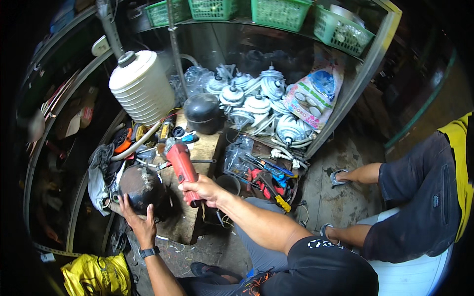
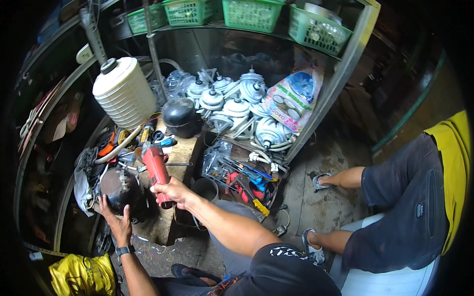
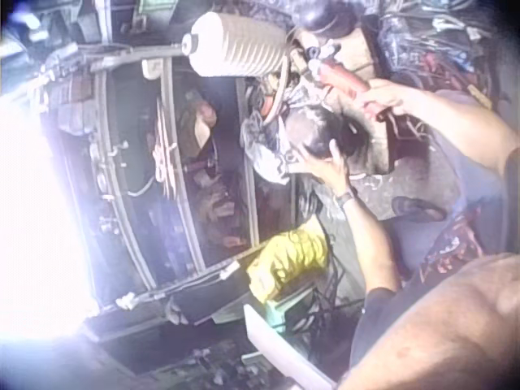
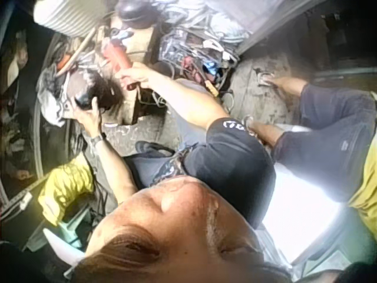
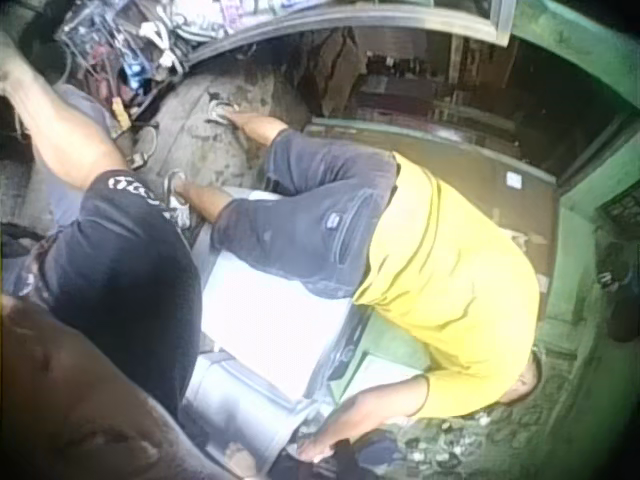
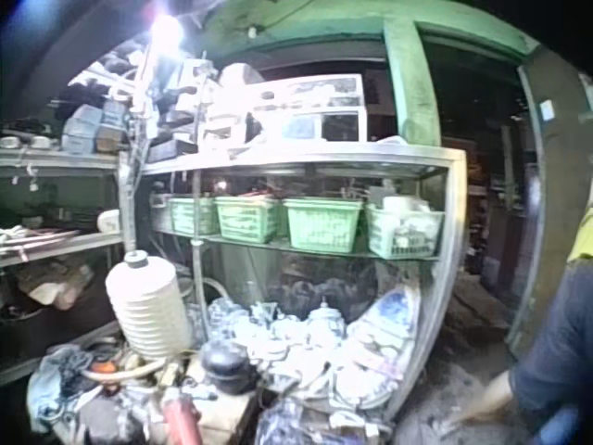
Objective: The person uses an angle grinder to grind the surface of a black metal compressor component on a workbench, producing sparks while holding the object by hand.
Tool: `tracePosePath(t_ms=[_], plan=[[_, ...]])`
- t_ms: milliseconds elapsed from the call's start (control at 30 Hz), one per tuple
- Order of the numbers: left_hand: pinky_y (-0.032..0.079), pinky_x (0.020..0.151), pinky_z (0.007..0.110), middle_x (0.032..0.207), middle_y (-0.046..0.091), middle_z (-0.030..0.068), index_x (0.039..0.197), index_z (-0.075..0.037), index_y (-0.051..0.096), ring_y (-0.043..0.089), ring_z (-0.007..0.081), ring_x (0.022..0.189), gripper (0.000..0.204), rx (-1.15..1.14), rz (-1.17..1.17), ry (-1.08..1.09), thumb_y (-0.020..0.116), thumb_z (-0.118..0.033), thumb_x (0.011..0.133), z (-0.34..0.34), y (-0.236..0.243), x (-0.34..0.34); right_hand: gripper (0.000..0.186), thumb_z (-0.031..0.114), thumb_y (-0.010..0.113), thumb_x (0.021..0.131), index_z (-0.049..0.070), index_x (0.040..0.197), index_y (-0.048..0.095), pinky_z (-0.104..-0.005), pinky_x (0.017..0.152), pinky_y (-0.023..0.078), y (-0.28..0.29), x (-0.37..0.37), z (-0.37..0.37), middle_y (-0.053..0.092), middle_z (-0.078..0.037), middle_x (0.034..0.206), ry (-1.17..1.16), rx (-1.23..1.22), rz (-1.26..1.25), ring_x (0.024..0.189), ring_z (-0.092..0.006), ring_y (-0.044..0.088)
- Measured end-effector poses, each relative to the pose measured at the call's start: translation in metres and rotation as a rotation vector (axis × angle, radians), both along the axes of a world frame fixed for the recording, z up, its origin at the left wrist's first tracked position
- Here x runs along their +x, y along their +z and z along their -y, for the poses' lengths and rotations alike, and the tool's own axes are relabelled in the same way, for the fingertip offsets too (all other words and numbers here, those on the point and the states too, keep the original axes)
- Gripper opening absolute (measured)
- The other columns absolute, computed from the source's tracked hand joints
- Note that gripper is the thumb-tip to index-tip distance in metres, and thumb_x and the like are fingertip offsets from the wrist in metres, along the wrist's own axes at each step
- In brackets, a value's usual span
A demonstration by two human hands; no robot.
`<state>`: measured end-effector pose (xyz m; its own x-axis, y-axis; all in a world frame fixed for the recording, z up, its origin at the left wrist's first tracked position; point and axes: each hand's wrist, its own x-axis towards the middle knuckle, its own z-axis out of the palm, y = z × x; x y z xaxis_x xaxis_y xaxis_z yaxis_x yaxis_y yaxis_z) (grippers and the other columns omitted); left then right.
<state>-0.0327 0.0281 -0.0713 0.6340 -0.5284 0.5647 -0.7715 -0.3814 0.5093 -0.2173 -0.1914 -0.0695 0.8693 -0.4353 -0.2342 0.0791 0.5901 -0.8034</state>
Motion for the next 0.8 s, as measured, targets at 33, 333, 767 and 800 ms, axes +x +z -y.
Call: tracePosePath(t_ms=[33,333,767,800], plan=[[0.023,0.132,0.053,0.176,0.029,0.0204,0.166,-0.011,0.038,0.028,0.0426,0.162,0.092,0.003,0.004,-0.003,0.086,-0.019,0.088,0.001,-0.001,-0.003,0.035,0.021,0.084,0.092,0.008,0.116,0.062,-0.0377,0.065,0.064,-0.002,-0.002,0.0,0.067,-0.006,0.091,-0.002,0.012,0.007,0.072,-0.0184,0.072],[0.024,0.132,0.054,0.176,0.029,0.0193,0.167,-0.012,0.038,0.028,0.0421,0.162,0.092,-0.003,-0.021,0.004,0.086,-0.019,0.088,-0.001,0.004,-0.002,0.029,0.021,0.084,0.09,0.007,0.108,0.065,-0.0343,0.062,0.062,0.001,0.001,-0.005,0.067,-0.003,0.087,-0.014,0.077,0.02,0.066,-0.0161,0.071],[0.028,0.13,0.054,0.171,0.036,0.0229,0.161,-0.01,0.045,0.035,0.0435,0.158,0.094,0.022,0.036,0.028,0.092,-0.029,0.082,0.001,0.007,0.001,0.034,0.026,0.087,0.091,0.004,0.11,0.07,-0.0369,0.068,0.065,0.018,-0.01,0.003,0.073,-0.009,0.092,0.035,-0.004,-0.127,0.077,-0.022,0.076],[0.028,0.129,0.055,0.171,0.037,0.0227,0.161,-0.011,0.045,0.035,0.0433,0.158,0.095,0.032,0.046,0.024,0.093,-0.032,0.081,0.006,0.006,0.002,0.034,0.026,0.087,0.091,0.004,0.111,0.07,-0.0377,0.07,0.066,0.014,-0.012,0.006,0.073,-0.009,0.093,0.038,0.024,-0.091,0.077,-0.0222,0.076]])
